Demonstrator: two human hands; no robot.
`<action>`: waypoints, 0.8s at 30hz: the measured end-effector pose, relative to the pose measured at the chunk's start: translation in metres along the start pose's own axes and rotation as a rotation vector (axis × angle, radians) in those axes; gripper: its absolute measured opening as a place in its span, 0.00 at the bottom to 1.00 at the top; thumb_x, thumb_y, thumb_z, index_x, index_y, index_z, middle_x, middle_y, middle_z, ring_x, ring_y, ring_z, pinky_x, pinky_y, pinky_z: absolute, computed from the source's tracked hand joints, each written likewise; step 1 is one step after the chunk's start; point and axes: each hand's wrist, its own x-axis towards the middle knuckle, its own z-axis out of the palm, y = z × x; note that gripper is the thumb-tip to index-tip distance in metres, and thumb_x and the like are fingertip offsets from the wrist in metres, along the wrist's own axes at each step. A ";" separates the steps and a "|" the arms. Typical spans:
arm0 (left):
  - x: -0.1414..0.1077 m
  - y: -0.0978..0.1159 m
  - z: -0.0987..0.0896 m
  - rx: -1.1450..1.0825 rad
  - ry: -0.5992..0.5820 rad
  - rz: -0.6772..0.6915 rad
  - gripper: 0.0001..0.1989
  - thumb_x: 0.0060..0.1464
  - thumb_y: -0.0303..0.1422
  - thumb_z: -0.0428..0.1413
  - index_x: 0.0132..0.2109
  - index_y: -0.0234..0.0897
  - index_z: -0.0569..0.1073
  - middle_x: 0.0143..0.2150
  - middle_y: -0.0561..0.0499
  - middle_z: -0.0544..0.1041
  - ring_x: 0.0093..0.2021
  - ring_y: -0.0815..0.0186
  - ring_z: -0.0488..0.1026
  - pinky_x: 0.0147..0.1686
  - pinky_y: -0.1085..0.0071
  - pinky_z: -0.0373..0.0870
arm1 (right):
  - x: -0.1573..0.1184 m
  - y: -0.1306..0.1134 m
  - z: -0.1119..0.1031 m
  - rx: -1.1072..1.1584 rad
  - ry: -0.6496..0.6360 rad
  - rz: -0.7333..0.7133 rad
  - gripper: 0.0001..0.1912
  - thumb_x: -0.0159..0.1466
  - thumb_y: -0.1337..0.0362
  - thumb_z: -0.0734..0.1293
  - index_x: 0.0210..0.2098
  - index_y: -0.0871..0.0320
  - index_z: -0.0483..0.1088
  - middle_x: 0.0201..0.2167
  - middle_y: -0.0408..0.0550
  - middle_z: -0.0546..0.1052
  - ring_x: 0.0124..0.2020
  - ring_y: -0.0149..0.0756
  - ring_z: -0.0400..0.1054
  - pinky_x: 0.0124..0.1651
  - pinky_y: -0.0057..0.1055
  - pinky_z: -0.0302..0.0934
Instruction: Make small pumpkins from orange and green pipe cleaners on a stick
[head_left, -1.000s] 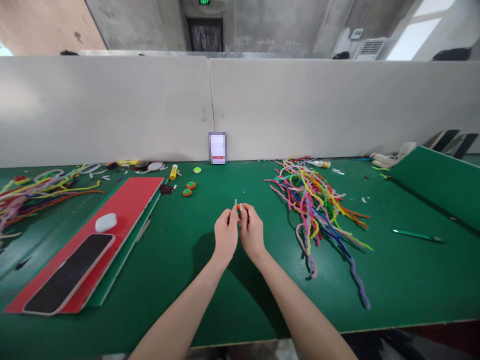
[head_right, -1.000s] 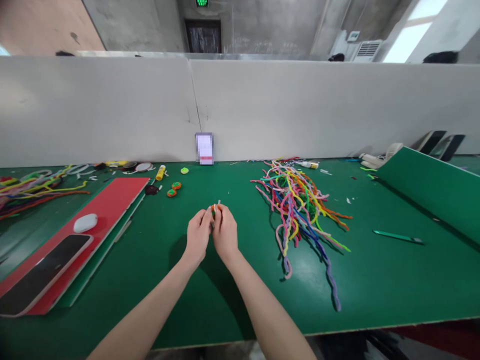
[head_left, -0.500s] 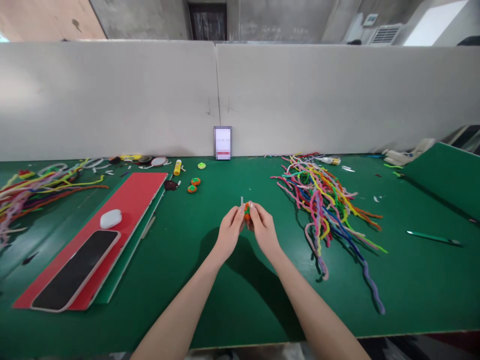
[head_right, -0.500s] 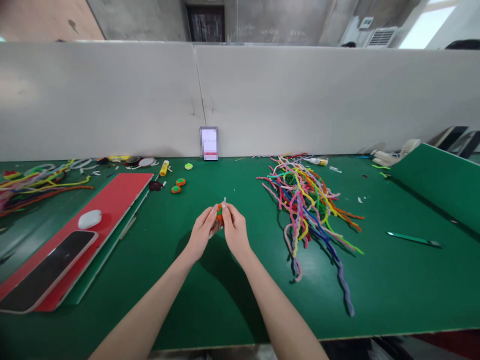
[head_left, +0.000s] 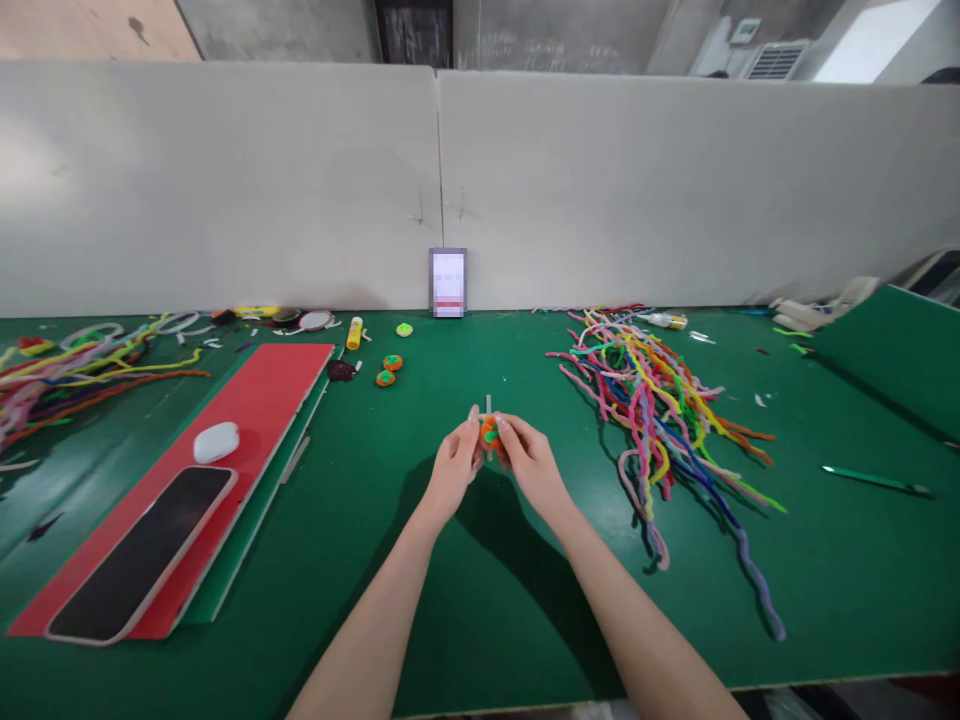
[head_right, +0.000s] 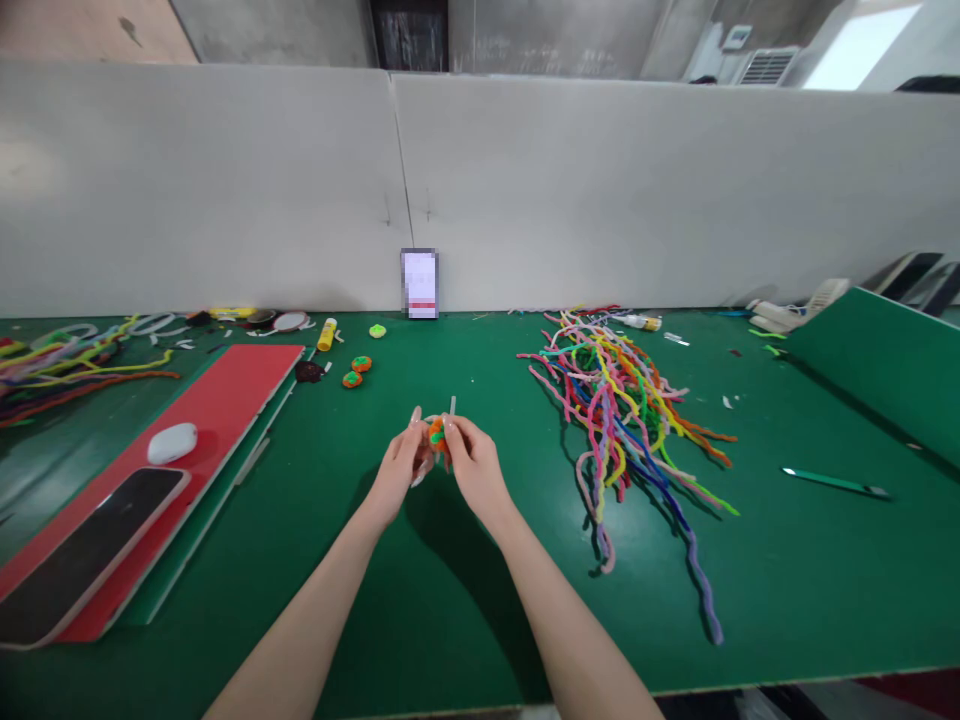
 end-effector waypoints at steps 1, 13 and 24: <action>0.002 0.001 -0.003 0.045 -0.036 -0.025 0.21 0.50 0.50 0.46 0.25 0.35 0.61 0.14 0.61 0.53 0.14 0.77 0.47 0.14 0.76 0.44 | 0.001 0.001 0.000 -0.025 -0.020 0.001 0.18 0.60 0.52 0.57 0.40 0.59 0.67 0.17 0.42 0.62 0.17 0.28 0.54 0.19 0.26 0.50; 0.004 -0.004 0.000 0.155 0.122 -0.046 0.20 0.50 0.47 0.49 0.22 0.36 0.59 0.14 0.60 0.56 0.13 0.78 0.52 0.14 0.78 0.46 | 0.002 -0.002 -0.007 -0.060 0.080 -0.004 0.15 0.60 0.53 0.58 0.41 0.56 0.63 0.14 0.36 0.53 0.15 0.27 0.46 0.18 0.27 0.43; 0.001 0.003 -0.001 0.111 0.054 -0.083 0.19 0.49 0.47 0.51 0.26 0.34 0.64 0.13 0.61 0.54 0.12 0.78 0.49 0.12 0.79 0.46 | 0.000 -0.009 -0.007 0.086 0.078 -0.035 0.14 0.58 0.55 0.61 0.39 0.57 0.63 0.12 0.33 0.53 0.13 0.24 0.45 0.16 0.25 0.40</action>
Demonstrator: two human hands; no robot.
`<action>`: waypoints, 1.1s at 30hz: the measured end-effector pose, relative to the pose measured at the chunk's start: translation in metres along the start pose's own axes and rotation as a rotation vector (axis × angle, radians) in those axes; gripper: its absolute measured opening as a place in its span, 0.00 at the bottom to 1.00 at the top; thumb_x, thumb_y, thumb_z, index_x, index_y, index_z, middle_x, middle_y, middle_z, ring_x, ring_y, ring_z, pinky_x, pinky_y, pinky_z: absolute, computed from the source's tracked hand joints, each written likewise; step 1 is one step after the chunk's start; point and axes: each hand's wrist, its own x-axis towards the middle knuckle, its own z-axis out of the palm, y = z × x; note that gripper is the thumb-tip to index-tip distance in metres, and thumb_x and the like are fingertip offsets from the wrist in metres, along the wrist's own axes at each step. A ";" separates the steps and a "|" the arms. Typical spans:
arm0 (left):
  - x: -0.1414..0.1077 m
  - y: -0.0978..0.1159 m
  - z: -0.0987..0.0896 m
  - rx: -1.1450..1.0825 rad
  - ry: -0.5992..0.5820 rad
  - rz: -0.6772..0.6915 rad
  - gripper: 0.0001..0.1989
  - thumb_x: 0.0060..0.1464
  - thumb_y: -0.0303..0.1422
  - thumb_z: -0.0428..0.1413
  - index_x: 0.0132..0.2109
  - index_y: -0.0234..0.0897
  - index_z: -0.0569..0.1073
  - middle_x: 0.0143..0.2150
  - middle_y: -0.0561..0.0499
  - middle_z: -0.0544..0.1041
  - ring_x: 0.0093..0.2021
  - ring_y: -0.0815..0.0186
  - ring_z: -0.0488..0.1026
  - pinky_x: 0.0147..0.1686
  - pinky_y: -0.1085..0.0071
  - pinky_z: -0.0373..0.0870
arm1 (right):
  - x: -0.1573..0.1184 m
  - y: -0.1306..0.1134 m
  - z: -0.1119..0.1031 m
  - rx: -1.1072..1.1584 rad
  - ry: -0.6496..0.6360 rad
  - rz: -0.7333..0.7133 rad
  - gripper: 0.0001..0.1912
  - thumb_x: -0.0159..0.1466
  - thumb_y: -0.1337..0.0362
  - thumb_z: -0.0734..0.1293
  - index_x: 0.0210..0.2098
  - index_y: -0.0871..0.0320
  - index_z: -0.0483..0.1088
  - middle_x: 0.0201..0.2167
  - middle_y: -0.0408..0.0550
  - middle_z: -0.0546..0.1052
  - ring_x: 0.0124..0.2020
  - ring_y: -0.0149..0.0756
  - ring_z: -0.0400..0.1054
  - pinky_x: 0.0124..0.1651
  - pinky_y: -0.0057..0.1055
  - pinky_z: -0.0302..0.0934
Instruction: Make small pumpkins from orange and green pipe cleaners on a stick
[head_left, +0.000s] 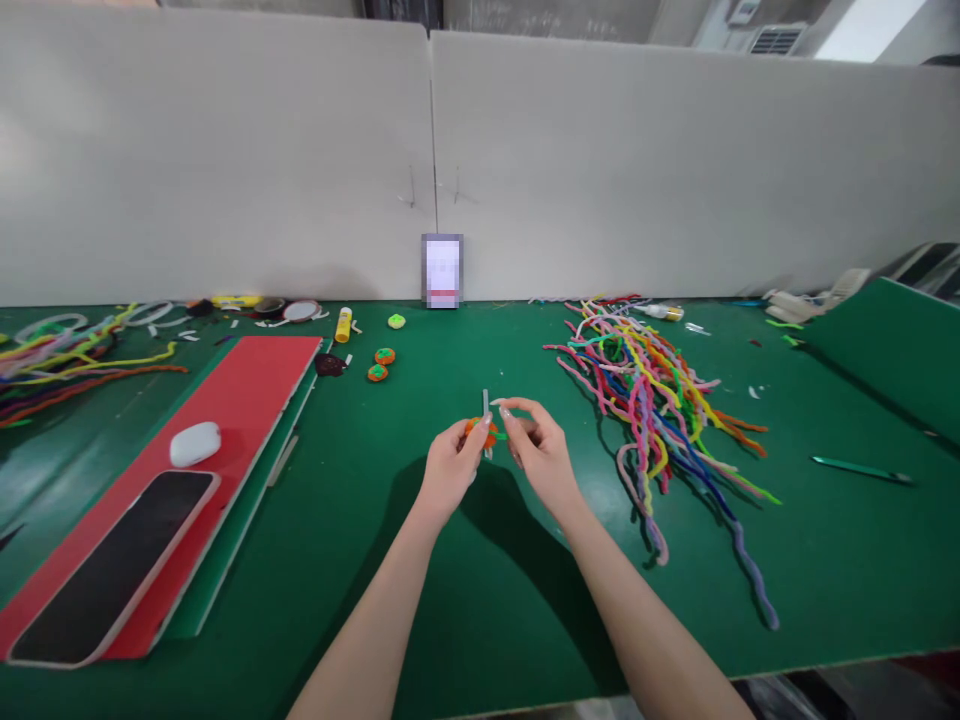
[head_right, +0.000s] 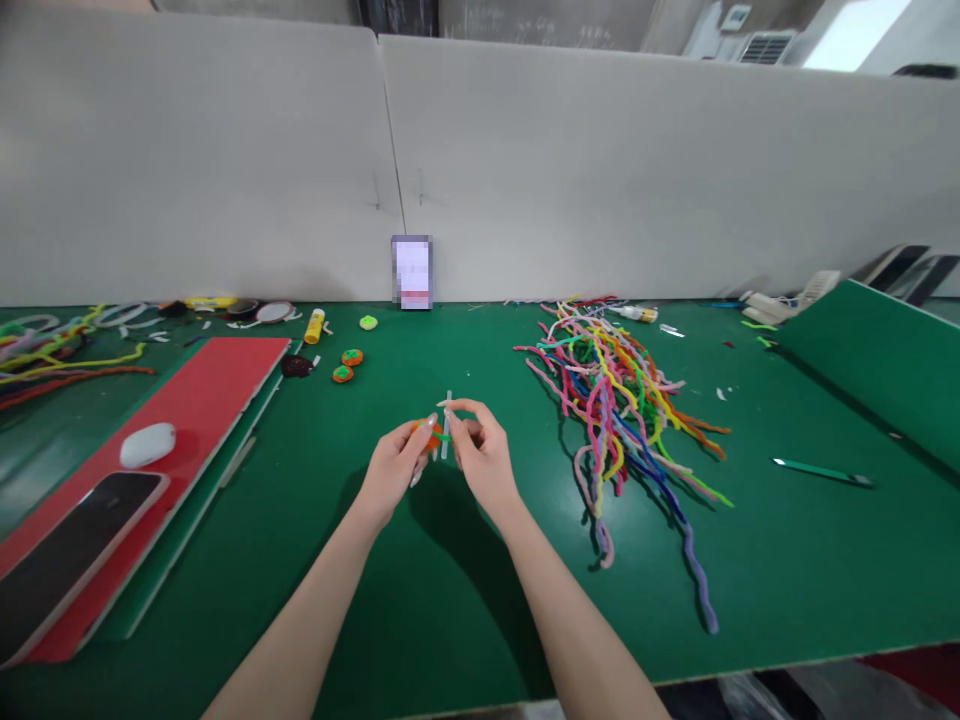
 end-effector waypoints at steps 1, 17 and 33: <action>0.000 0.000 0.000 -0.008 0.033 0.015 0.18 0.49 0.47 0.51 0.26 0.34 0.64 0.12 0.61 0.54 0.12 0.78 0.50 0.12 0.79 0.47 | -0.001 0.000 0.001 0.015 -0.008 -0.005 0.14 0.58 0.55 0.61 0.39 0.57 0.63 0.11 0.33 0.53 0.13 0.24 0.45 0.16 0.24 0.40; -0.006 0.008 0.004 -0.163 -0.032 -0.003 0.17 0.49 0.45 0.51 0.27 0.34 0.64 0.12 0.61 0.56 0.12 0.78 0.50 0.11 0.81 0.49 | 0.004 -0.011 -0.012 0.233 -0.079 0.091 0.15 0.55 0.57 0.66 0.39 0.56 0.61 0.10 0.29 0.50 0.12 0.21 0.39 0.16 0.22 0.35; 0.001 -0.001 -0.005 0.276 0.085 0.204 0.19 0.51 0.43 0.49 0.20 0.35 0.59 0.14 0.59 0.55 0.16 0.76 0.51 0.16 0.77 0.48 | 0.001 -0.005 -0.015 0.055 -0.435 0.226 0.22 0.61 0.49 0.56 0.23 0.61 0.65 0.11 0.36 0.58 0.13 0.23 0.50 0.18 0.24 0.44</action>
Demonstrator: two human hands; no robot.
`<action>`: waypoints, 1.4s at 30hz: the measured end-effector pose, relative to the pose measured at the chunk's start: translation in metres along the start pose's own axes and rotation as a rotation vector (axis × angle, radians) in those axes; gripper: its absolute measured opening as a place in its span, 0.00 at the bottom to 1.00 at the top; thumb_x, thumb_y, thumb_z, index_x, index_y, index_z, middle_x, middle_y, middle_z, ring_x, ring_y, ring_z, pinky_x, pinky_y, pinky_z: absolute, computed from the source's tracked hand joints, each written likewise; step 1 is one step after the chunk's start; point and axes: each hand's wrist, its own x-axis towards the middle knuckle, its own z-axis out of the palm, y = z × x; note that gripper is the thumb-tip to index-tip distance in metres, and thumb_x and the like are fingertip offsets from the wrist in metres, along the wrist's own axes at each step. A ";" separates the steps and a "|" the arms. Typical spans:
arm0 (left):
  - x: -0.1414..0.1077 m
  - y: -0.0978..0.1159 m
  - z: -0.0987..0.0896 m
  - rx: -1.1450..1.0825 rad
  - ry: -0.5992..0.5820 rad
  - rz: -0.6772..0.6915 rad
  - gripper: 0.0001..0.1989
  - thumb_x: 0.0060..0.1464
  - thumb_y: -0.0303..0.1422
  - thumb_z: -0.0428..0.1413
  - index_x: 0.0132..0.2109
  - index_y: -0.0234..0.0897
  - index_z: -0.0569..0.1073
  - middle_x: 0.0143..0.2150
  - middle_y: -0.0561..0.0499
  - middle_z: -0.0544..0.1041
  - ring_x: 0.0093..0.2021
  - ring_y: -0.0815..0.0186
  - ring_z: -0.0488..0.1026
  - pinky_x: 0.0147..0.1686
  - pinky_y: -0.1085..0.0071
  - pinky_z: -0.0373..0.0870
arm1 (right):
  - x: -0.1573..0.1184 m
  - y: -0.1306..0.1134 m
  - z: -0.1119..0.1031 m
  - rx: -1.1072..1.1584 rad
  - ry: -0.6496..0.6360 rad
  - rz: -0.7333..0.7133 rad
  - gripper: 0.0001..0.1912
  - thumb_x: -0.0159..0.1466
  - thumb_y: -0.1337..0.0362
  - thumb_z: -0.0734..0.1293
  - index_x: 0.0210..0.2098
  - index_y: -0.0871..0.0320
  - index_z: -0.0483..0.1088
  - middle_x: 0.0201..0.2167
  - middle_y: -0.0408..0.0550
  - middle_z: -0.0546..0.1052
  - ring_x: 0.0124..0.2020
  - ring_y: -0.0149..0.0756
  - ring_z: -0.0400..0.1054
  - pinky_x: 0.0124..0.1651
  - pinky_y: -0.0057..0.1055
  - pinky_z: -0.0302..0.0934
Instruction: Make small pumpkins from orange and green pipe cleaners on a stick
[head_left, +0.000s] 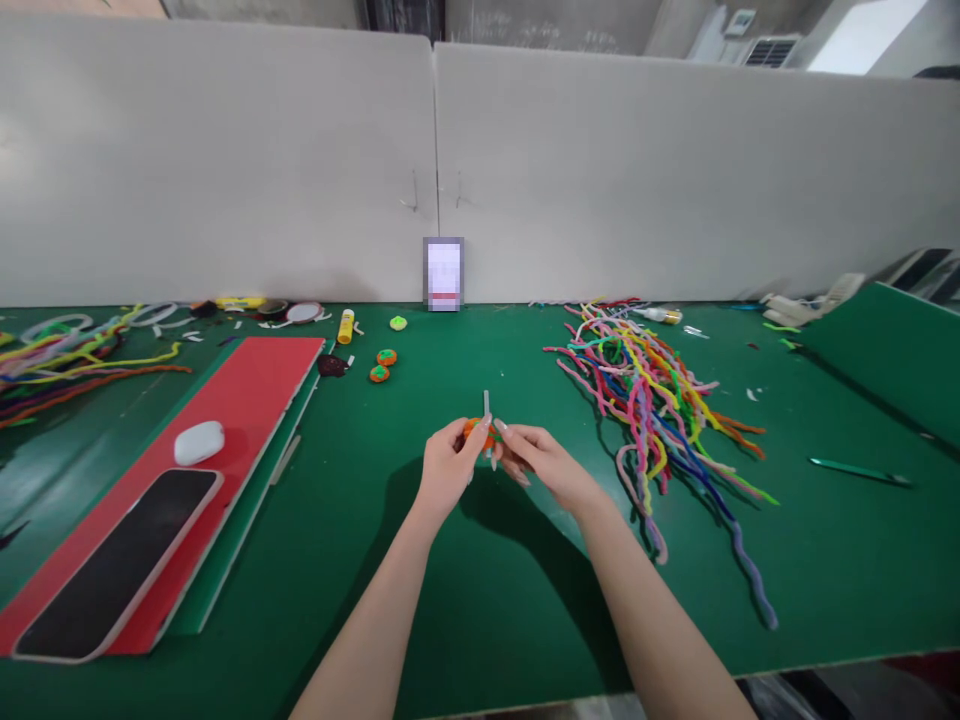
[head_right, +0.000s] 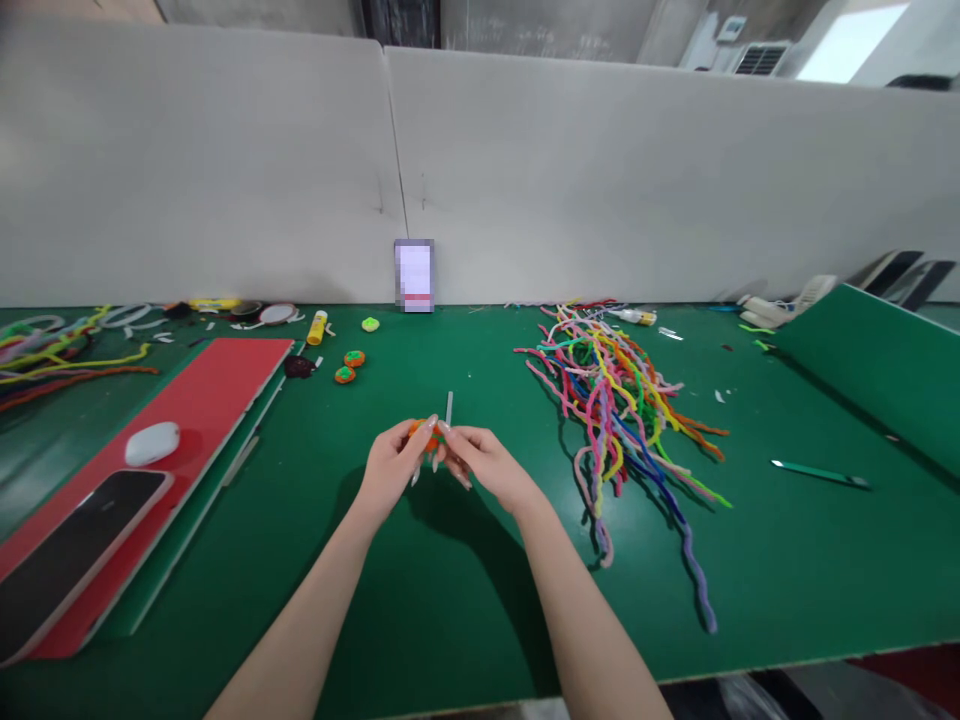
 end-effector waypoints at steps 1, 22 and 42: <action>0.000 0.000 0.000 0.051 0.015 0.030 0.19 0.52 0.43 0.48 0.20 0.35 0.59 0.15 0.58 0.55 0.17 0.75 0.52 0.17 0.76 0.48 | 0.000 -0.001 0.000 -0.025 0.023 -0.017 0.21 0.60 0.50 0.57 0.23 0.61 0.64 0.10 0.36 0.58 0.12 0.23 0.49 0.18 0.24 0.44; -0.004 0.002 0.001 0.055 0.215 0.104 0.18 0.50 0.43 0.51 0.20 0.36 0.62 0.17 0.56 0.61 0.19 0.73 0.54 0.20 0.75 0.49 | 0.002 0.007 0.013 -0.379 0.321 -0.262 0.17 0.62 0.53 0.56 0.24 0.57 0.63 0.14 0.40 0.63 0.14 0.27 0.55 0.19 0.26 0.49; 0.003 -0.007 -0.001 -0.076 0.167 -0.091 0.20 0.48 0.46 0.51 0.18 0.36 0.62 0.12 0.59 0.55 0.13 0.77 0.50 0.13 0.77 0.47 | 0.000 0.007 0.010 -0.817 0.370 -0.438 0.19 0.61 0.58 0.59 0.16 0.57 0.57 0.16 0.41 0.58 0.19 0.28 0.51 0.24 0.27 0.46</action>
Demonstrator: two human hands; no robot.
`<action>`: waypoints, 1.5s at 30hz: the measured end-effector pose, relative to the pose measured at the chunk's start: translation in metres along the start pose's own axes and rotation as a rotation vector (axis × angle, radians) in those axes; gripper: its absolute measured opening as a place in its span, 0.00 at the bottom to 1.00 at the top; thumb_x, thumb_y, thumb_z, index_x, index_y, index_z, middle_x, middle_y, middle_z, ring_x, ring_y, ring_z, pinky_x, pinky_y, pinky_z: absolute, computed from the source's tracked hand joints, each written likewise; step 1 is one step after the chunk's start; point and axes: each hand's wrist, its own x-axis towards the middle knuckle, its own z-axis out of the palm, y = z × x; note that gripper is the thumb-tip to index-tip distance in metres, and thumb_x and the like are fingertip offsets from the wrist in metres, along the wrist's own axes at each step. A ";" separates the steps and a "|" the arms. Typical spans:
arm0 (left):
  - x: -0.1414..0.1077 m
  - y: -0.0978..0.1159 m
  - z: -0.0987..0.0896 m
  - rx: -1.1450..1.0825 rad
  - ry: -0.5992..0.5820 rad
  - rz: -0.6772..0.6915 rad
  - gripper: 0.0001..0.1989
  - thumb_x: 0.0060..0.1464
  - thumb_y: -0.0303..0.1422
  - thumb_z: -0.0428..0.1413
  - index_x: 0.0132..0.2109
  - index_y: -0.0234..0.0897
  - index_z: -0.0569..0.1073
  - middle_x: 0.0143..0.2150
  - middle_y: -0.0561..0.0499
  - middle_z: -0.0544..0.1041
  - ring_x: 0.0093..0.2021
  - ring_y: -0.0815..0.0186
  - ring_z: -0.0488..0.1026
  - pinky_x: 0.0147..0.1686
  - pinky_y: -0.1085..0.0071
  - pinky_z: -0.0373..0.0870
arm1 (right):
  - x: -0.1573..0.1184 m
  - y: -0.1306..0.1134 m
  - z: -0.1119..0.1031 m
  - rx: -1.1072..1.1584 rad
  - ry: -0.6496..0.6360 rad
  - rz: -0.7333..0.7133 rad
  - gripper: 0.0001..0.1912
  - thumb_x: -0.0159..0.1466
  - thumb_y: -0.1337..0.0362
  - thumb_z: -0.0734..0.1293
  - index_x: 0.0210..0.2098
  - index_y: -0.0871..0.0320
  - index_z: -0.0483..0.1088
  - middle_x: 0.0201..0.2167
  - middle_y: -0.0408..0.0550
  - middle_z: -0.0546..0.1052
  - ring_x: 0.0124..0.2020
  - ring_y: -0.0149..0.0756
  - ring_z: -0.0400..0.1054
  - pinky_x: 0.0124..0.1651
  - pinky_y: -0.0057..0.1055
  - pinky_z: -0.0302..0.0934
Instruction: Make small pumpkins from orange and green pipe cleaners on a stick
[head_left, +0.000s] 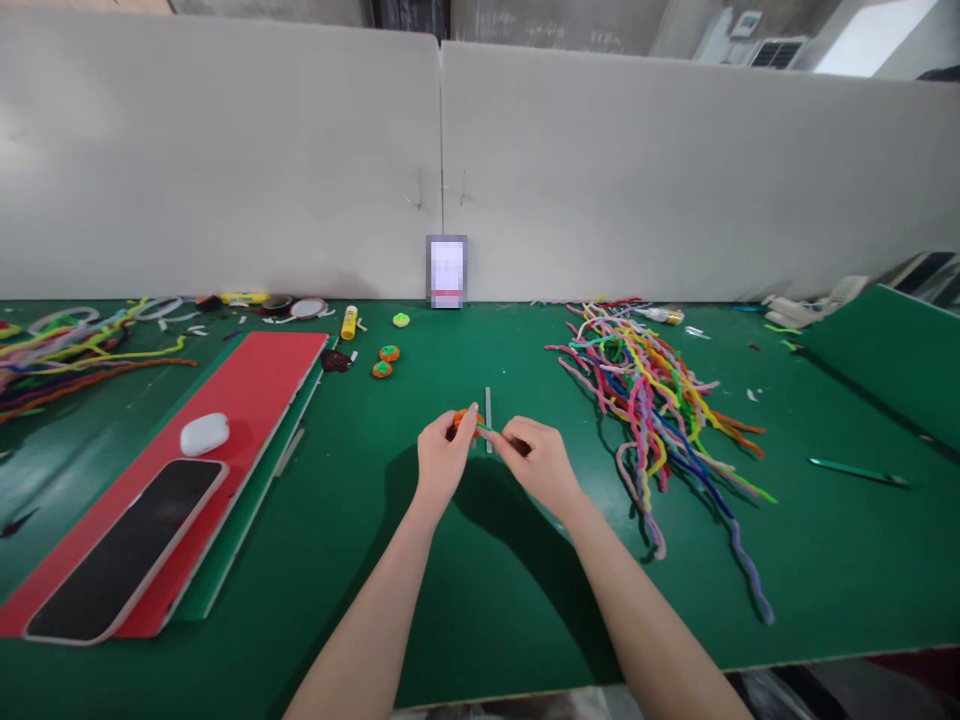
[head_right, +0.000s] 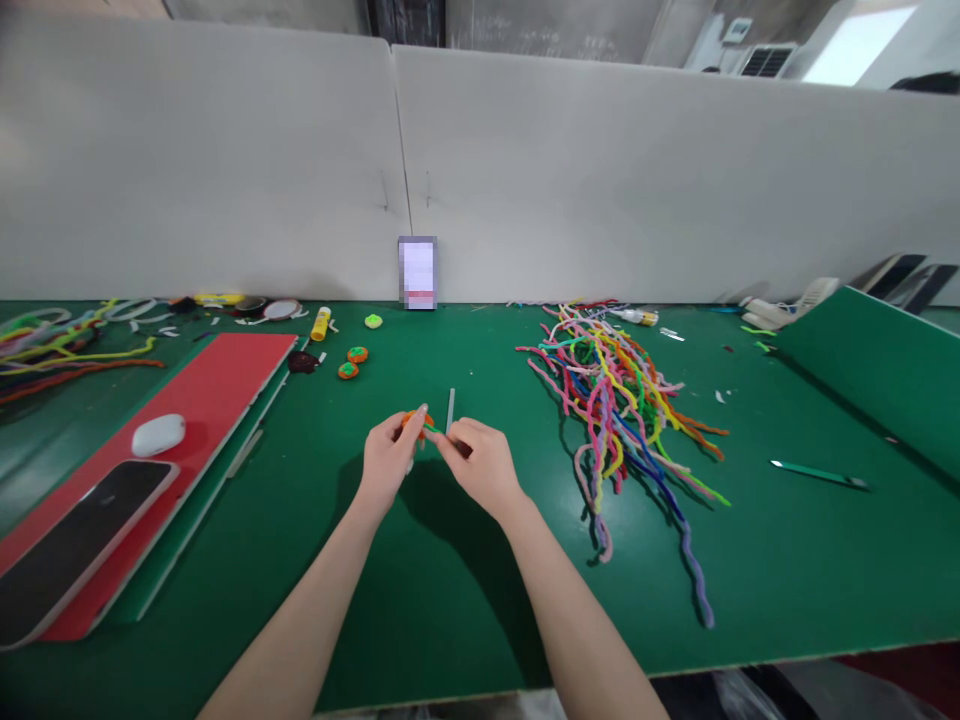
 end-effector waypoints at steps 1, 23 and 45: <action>0.001 0.000 0.000 -0.040 -0.018 -0.018 0.20 0.48 0.46 0.51 0.19 0.36 0.62 0.12 0.60 0.54 0.13 0.77 0.50 0.13 0.77 0.46 | 0.000 -0.001 -0.001 0.049 -0.021 0.011 0.18 0.61 0.59 0.59 0.16 0.57 0.58 0.16 0.41 0.59 0.19 0.28 0.51 0.25 0.27 0.46; 0.000 0.009 -0.003 -0.277 -0.072 -0.162 0.20 0.44 0.45 0.55 0.19 0.36 0.59 0.11 0.62 0.53 0.11 0.79 0.48 0.11 0.78 0.44 | 0.004 0.000 -0.006 0.523 0.055 0.226 0.14 0.59 0.55 0.61 0.24 0.57 0.68 0.19 0.41 0.61 0.16 0.25 0.53 0.18 0.26 0.48; -0.003 0.013 -0.004 -0.489 -0.188 -0.082 0.17 0.48 0.44 0.53 0.25 0.33 0.66 0.13 0.61 0.54 0.14 0.78 0.51 0.14 0.79 0.47 | 0.000 0.012 -0.014 1.221 -0.377 0.388 0.21 0.58 0.53 0.61 0.15 0.61 0.66 0.11 0.41 0.60 0.11 0.23 0.49 0.16 0.25 0.42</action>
